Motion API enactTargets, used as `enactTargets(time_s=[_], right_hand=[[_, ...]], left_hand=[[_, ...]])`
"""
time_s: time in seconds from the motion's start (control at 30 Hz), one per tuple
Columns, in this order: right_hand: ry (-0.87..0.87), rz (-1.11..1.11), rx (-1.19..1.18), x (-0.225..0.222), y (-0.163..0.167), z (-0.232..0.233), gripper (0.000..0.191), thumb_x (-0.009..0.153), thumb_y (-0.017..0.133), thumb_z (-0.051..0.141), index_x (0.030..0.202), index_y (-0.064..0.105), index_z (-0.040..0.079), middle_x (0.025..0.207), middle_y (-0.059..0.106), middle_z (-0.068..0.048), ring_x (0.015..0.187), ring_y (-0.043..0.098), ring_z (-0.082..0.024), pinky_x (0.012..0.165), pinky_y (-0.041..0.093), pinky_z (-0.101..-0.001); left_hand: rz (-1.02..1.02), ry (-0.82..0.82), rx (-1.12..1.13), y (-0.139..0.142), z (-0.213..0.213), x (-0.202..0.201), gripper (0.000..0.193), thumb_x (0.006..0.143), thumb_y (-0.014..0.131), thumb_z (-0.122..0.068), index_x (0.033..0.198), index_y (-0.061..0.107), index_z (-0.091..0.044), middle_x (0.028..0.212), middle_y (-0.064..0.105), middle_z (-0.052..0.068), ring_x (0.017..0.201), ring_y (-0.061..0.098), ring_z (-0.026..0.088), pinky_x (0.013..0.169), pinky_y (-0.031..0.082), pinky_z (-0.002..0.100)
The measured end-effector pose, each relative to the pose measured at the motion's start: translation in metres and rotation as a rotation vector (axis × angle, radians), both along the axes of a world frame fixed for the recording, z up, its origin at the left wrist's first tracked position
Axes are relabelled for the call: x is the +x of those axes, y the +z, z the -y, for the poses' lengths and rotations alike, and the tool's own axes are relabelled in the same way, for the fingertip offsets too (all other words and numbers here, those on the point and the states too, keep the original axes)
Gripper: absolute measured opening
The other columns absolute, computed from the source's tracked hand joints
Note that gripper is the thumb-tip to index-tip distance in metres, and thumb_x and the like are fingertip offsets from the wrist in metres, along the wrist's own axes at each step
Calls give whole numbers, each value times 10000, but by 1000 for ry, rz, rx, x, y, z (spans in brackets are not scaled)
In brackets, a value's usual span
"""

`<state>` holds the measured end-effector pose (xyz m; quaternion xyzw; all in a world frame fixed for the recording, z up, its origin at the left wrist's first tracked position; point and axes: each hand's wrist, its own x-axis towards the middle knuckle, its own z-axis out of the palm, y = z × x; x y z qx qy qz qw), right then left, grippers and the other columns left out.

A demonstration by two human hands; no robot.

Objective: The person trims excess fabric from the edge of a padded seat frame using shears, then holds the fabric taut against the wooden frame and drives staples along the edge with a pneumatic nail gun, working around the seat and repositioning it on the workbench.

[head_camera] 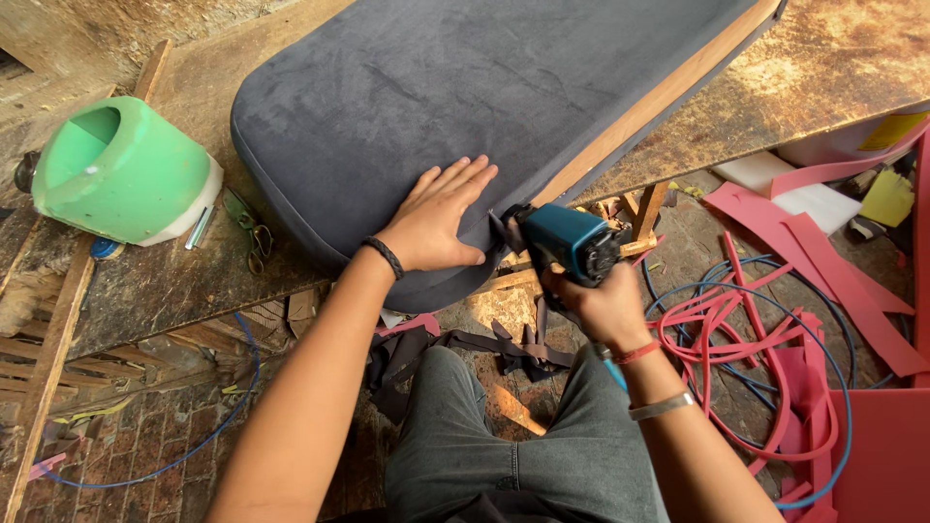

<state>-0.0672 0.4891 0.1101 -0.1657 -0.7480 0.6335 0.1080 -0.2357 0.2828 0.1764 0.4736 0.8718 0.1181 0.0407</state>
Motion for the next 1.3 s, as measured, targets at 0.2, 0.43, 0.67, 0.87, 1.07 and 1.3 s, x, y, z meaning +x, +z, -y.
enactTargets(time_s=[0.2, 0.43, 0.67, 0.87, 1.07, 1.3], right_hand=[[45, -297, 810, -54, 69, -25, 708, 775, 796, 195, 1389, 505, -4, 1084, 697, -257, 960, 684, -409, 805, 548, -457], [255, -274, 1393, -191, 114, 5, 521, 809, 715, 130, 1321, 659, 206, 1106, 691, -164, 1101, 634, -358, 862, 529, -476], [39, -700, 413, -120, 46, 14, 194, 958, 659, 28, 1140, 714, 61, 1142, 719, -103, 1076, 680, -268, 944, 549, -348], [43, -652, 395, -47, -10, 30, 442, 814, 764, 41, 1219, 605, -37, 1094, 680, -127, 1012, 658, -162, 863, 523, -309], [54, -603, 237, -66, -34, 17, 193, 1021, 683, -21, 1169, 774, 61, 1003, 743, -87, 915, 696, -171, 834, 555, -259], [84, -702, 542, -66, -30, 14, 316, 821, 862, 170, 1055, 737, -2, 929, 661, -121, 823, 674, -251, 723, 537, -342]], left_hand=[[18, 28, 228, 3, 3, 1, 707, 687, 898, -280, 1284, 550, -132, 1555, 425, 132, 1497, 318, 339, 1205, 239, 473], [38, 49, 406, 4, 7, 8, 269, 733, 848, -251, 969, 743, -177, 1428, 587, 108, 1310, 545, 330, 1115, 416, 425], [42, 69, 491, -4, 9, 6, 149, 780, 811, -222, 926, 786, -208, 1381, 648, 100, 1270, 575, 329, 1085, 439, 429], [-2, 24, 477, -11, 6, 2, 133, 839, 791, -229, 968, 786, -197, 1383, 650, 107, 1322, 575, 307, 1144, 414, 464], [-196, 6, 313, -9, -3, 21, 250, 791, 800, -268, 1021, 793, -171, 1389, 572, 137, 1340, 490, 352, 1094, 309, 640], [-199, 141, 126, -3, -27, 31, 132, 880, 733, -283, 905, 788, -166, 1290, 612, 58, 1293, 562, 228, 1102, 401, 594]])
